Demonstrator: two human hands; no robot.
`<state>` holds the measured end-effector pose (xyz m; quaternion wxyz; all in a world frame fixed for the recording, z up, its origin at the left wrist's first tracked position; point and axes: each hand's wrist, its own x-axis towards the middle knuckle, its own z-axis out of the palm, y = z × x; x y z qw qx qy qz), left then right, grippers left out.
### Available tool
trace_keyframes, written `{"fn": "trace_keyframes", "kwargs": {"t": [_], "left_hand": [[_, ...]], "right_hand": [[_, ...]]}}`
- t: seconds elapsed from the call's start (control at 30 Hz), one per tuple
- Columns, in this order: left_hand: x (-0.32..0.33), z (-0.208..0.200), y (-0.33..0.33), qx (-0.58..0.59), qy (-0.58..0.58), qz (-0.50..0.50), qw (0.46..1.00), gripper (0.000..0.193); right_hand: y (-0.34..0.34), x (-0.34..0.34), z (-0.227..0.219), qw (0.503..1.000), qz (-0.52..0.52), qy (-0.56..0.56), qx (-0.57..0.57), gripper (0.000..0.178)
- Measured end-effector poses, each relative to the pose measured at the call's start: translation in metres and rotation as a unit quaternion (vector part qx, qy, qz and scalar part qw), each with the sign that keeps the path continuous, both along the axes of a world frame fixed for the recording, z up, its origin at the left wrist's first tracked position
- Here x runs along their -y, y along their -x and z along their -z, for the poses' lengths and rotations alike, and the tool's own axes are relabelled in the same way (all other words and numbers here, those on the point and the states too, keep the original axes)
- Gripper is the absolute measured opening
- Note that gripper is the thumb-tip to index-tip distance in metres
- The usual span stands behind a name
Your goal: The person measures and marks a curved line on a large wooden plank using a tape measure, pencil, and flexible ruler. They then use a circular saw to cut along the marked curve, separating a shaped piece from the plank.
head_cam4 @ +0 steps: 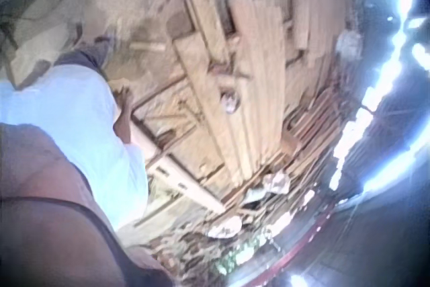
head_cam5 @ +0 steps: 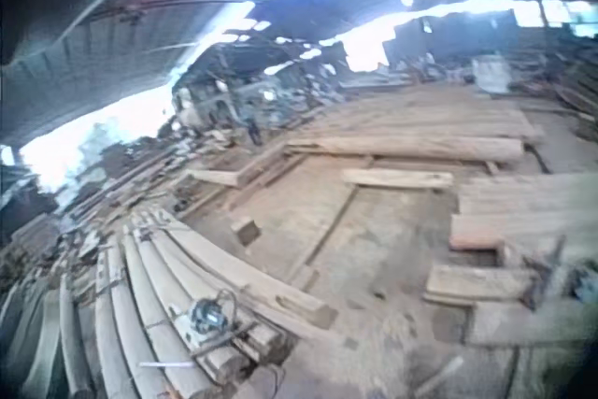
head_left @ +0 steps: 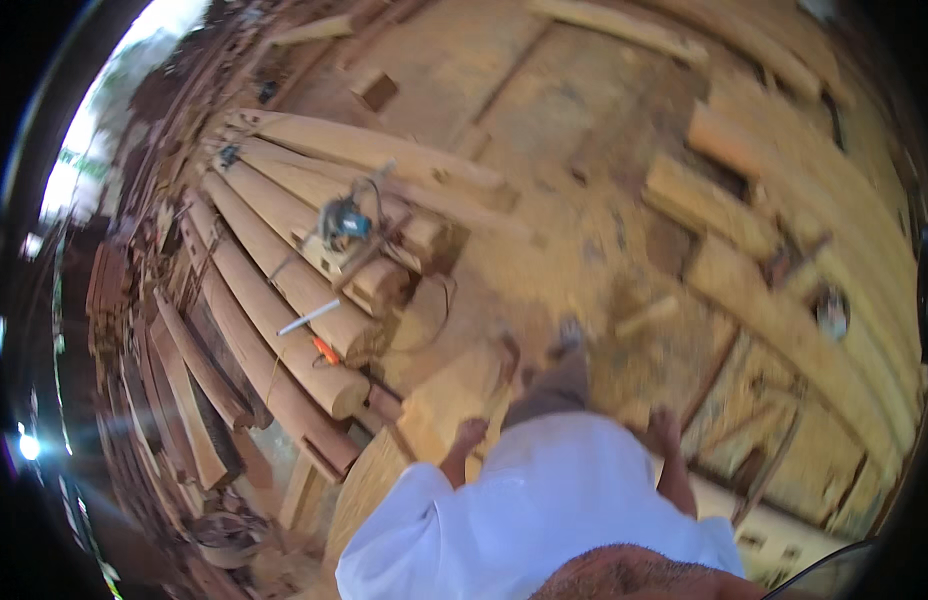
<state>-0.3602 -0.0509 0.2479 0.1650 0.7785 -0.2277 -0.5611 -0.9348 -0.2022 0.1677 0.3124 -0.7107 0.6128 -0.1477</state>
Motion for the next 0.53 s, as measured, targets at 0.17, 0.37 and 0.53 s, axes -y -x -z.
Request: {"fn": "trace_keyframes", "kwargs": {"t": [0.17, 0.37, 0.53], "left_hand": [[0.166, -0.036, 0.019, 0.123, 0.037, -0.009, 0.992, 0.037], [0.376, -0.035, -0.026, 0.111, 0.129, -0.094, 0.981, 0.031], [0.523, -0.037, -0.040, 0.057, 0.107, -0.238, 0.964, 0.035]], "right_hand": [[-0.007, 0.089, -0.015, 0.970, 0.040, -0.242, -0.001, 0.037], [-0.040, 0.315, -0.065, 0.938, 0.195, -0.260, 0.124, 0.027], [-0.048, 0.511, -0.087, 0.913, 0.243, -0.290, 0.155, 0.027]]}}
